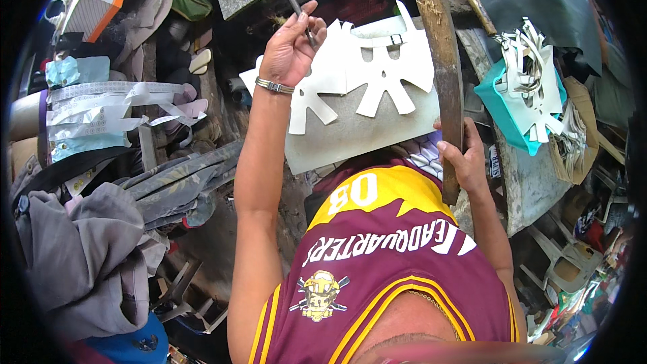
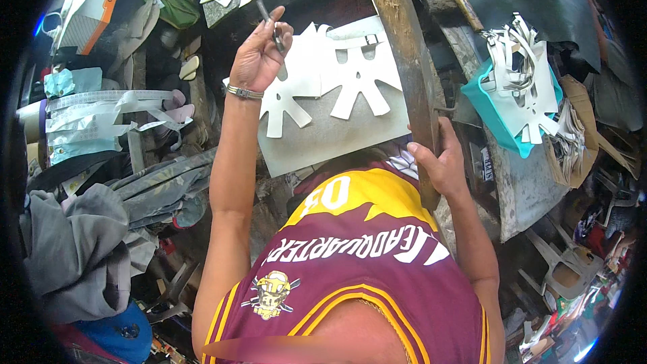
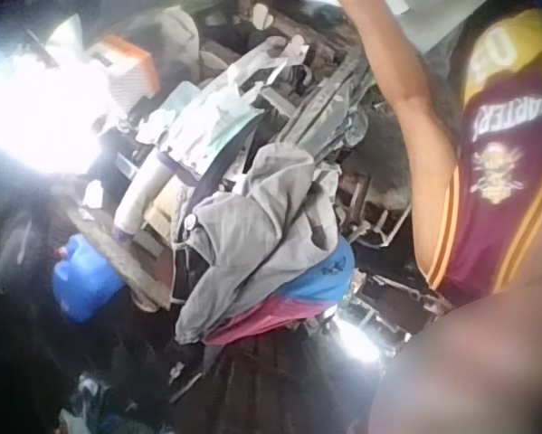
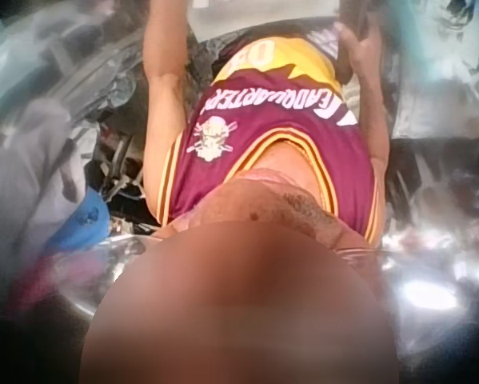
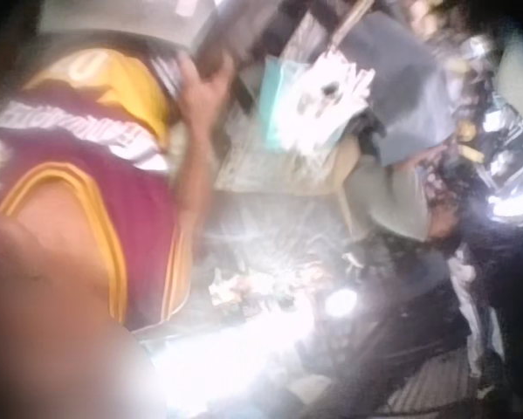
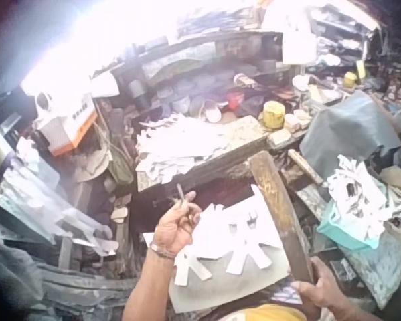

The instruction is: The person repeatedly picks white shoe parts, places them on a work surface, and uses a metal punch and hammer to drive fasteners into each part. Finished parts are set aside on the workbench.

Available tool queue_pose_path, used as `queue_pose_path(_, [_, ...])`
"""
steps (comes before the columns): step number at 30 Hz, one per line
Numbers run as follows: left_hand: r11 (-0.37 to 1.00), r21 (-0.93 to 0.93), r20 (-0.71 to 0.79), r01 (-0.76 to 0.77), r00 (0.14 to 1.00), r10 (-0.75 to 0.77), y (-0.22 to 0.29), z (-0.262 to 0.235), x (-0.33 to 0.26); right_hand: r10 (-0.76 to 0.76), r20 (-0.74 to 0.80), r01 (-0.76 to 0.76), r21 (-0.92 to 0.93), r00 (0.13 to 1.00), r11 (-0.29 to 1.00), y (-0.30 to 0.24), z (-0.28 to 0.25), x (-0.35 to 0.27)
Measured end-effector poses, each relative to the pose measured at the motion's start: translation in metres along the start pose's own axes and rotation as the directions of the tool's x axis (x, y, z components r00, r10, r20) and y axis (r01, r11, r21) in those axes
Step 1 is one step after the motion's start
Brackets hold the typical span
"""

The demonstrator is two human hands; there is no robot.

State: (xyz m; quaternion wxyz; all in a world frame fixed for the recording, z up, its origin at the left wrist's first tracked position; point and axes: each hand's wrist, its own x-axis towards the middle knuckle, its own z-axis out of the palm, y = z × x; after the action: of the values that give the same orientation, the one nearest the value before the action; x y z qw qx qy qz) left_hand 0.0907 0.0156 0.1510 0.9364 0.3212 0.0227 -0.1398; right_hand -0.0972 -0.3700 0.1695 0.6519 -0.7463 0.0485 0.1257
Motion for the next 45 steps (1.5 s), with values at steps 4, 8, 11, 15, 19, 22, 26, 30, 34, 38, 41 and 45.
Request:
queue_pose_path(4, [0.996, -0.072, 0.035, -0.045, 0.998, 0.048, -0.005, -0.004, 0.007, 0.027, -0.018, -0.028, -0.026, 0.999, 0.999, -0.006, 0.001, 0.013])
queue_pose_path(8, [0.996, 0.021, -0.069, -0.082, 0.994, 0.083, -0.008, -0.006, 0.016, 0.023, -0.053, -0.024, -0.022, 0.998, 0.999, -0.013, 0.002, 0.023])
queue_pose_path(11, [0.982, 0.182, -0.196, -0.050, 0.977, 0.086, -0.011, -0.006, 0.019, 0.137, -0.048, -0.138, -0.013, 0.989, 0.990, -0.015, 0.003, 0.027])
queue_pose_path(15, [0.833, 0.535, -0.152, -0.138, 0.954, 0.256, -0.034, -0.003, 0.018, 0.126, -0.051, -0.130, -0.075, 0.991, 0.989, -0.017, 0.004, 0.028])
queue_pose_path(19, [0.686, 0.723, -0.048, -0.083, 0.984, 0.169, -0.068, 0.000, 0.008, 0.045, -0.033, -0.047, -0.074, 0.998, 0.996, -0.023, 0.003, 0.028])
queue_pose_path(22, [0.667, 0.744, -0.041, -0.041, 0.993, 0.107, -0.094, 0.006, 0.002, -0.047, -0.027, 0.044, -0.092, 0.999, 0.995, -0.029, 0.004, 0.031])
queue_pose_path(26, [0.557, 0.827, 0.037, -0.079, 0.996, 0.087, -0.106, 0.008, 0.007, -0.120, -0.019, 0.119, -0.047, 0.993, 0.992, -0.038, 0.008, 0.035])
queue_pose_path(30, [0.536, 0.840, 0.041, -0.079, 0.996, 0.083, -0.111, 0.006, 0.017, -0.082, -0.011, 0.083, 0.008, 0.997, 0.997, -0.048, 0.008, 0.032])
queue_pose_path(34, [0.537, 0.841, 0.028, -0.071, 0.996, 0.088, -0.115, -0.001, 0.021, -0.112, 0.014, 0.111, 0.054, 0.994, 0.992, -0.051, 0.007, 0.032])
queue_pose_path(38, [0.581, 0.811, 0.027, -0.070, 0.996, 0.081, -0.121, -0.007, 0.022, -0.120, 0.022, 0.117, 0.086, 0.993, 0.989, -0.048, 0.008, 0.032])
queue_pose_path(41, [0.600, 0.798, 0.026, -0.050, 0.998, 0.049, -0.122, -0.009, 0.022, -0.101, 0.022, 0.098, 0.095, 0.995, 0.991, -0.045, 0.009, 0.032])
queue_pose_path(45, [0.462, 0.885, 0.033, -0.047, 0.999, 0.038, -0.121, -0.010, 0.023, -0.076, 0.029, 0.074, 0.078, 0.997, 0.994, -0.044, 0.012, 0.031])
